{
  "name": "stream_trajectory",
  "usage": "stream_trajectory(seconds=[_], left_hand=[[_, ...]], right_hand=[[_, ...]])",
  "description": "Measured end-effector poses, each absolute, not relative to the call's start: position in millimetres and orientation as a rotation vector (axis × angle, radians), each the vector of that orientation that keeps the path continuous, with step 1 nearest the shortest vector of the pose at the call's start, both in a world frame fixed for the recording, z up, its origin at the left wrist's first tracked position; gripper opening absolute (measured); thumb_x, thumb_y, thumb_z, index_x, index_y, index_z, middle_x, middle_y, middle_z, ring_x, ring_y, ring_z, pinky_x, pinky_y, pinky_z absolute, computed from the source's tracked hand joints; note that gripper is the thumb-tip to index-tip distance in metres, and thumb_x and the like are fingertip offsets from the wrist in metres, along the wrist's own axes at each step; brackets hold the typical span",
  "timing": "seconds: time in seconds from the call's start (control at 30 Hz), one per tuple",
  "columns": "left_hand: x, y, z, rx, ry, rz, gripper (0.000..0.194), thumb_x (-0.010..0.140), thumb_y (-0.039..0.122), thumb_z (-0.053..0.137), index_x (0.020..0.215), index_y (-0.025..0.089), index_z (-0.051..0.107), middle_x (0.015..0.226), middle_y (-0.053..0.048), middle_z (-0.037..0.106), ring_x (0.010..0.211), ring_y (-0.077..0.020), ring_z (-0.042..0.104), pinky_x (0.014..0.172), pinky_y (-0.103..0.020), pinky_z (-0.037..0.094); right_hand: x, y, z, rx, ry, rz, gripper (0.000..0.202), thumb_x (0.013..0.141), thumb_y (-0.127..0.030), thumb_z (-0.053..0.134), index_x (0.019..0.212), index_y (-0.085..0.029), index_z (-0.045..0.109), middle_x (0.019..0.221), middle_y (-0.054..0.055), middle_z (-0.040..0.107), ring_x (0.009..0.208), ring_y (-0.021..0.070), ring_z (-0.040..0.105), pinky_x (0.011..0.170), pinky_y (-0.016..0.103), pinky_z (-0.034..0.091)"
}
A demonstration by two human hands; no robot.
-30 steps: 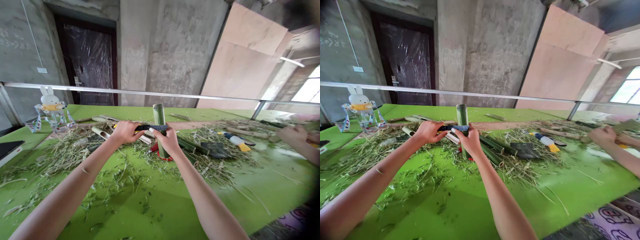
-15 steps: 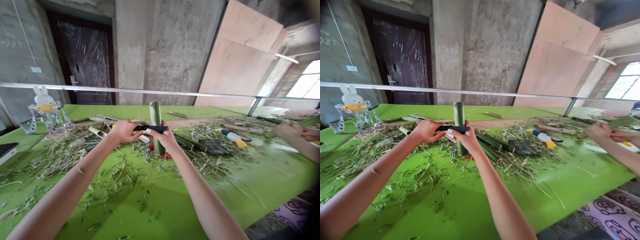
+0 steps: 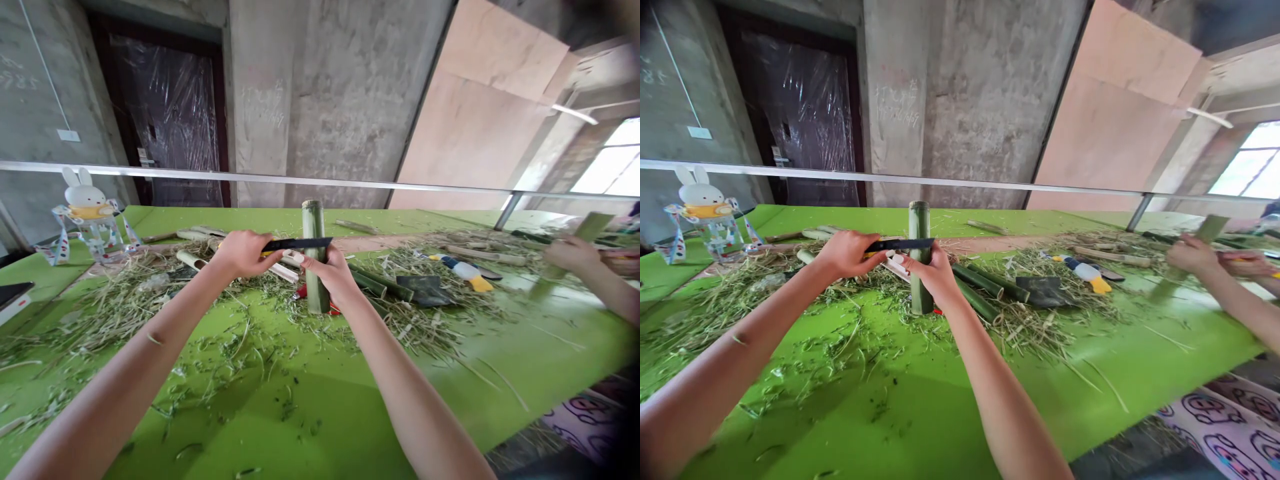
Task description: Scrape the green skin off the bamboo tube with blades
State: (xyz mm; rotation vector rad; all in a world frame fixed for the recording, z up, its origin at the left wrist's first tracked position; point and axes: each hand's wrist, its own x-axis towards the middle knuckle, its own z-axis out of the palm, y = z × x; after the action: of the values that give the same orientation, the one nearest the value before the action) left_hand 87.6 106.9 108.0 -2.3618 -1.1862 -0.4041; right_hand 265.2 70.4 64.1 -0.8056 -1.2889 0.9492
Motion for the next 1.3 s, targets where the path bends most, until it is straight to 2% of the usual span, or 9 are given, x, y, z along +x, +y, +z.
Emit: stream_trajectory(seconds=[0.13,0.33,0.6,0.83,1.1,1.3], left_hand=[[92,106,107,-2.407,-1.105,-0.358,0.05,0.081,0.054,0.026,0.082,0.017,0.059,0.064,-0.008,0.061,0.053,-0.0188,0.053,0.046,-0.03,0.023],[91,106,107,-2.383,-1.124,-0.396,0.048,0.081,0.053,0.026,0.082,0.017,0.058,0.065,-0.008,0.062,0.054,-0.0184,0.053,0.046,-0.03,0.022],[89,107,105,-2.402,-1.081,-0.407,0.048,0.081,0.054,0.027,0.079,0.018,0.058,0.062,-0.007,0.061,0.052,-0.0164,0.052,0.046,-0.029,0.023],[90,107,104,-2.402,-1.066,-0.402,0.048,0.082,0.054,0.025,0.081,0.018,0.058,0.064,-0.007,0.061,0.052,-0.016,0.052,0.046,-0.028,0.023],[92,100,109,-2.374,-1.114,-0.383,0.05,0.082,0.055,0.025,0.082,0.017,0.059,0.065,-0.008,0.061,0.055,-0.0187,0.053,0.047,-0.029,0.023],[94,100,108,-2.35,-1.14,-0.408,0.049,0.081,0.055,0.026,0.082,0.018,0.059,0.067,-0.008,0.062,0.057,-0.0189,0.055,0.047,-0.029,0.021]], right_hand=[[266,71,63,-0.779,-1.238,0.95,0.043,0.05,-0.032,0.078,0.082,-0.02,0.052,0.075,-0.001,0.06,0.066,0.0131,0.056,0.06,0.027,0.045],[268,77,59,-0.745,-1.292,0.923,0.038,0.058,-0.036,0.075,0.081,-0.019,0.05,0.072,-0.002,0.058,0.064,0.0119,0.055,0.061,0.027,0.045],[270,77,60,-0.768,-1.353,0.845,0.038,0.06,-0.038,0.074,0.085,-0.019,0.052,0.078,0.0,0.059,0.069,0.0136,0.057,0.065,0.028,0.046],[268,73,62,-0.802,-1.317,0.862,0.037,0.059,-0.04,0.073,0.081,-0.018,0.053,0.067,-0.002,0.058,0.059,0.0123,0.053,0.056,0.027,0.043],[269,65,66,-0.801,-1.424,0.624,0.029,0.067,-0.037,0.068,0.082,-0.019,0.052,0.076,0.001,0.058,0.069,0.0134,0.055,0.065,0.029,0.044],[266,65,67,-0.821,-1.407,0.538,0.027,0.066,-0.038,0.068,0.078,-0.018,0.053,0.075,0.002,0.059,0.069,0.0148,0.056,0.065,0.03,0.044]])
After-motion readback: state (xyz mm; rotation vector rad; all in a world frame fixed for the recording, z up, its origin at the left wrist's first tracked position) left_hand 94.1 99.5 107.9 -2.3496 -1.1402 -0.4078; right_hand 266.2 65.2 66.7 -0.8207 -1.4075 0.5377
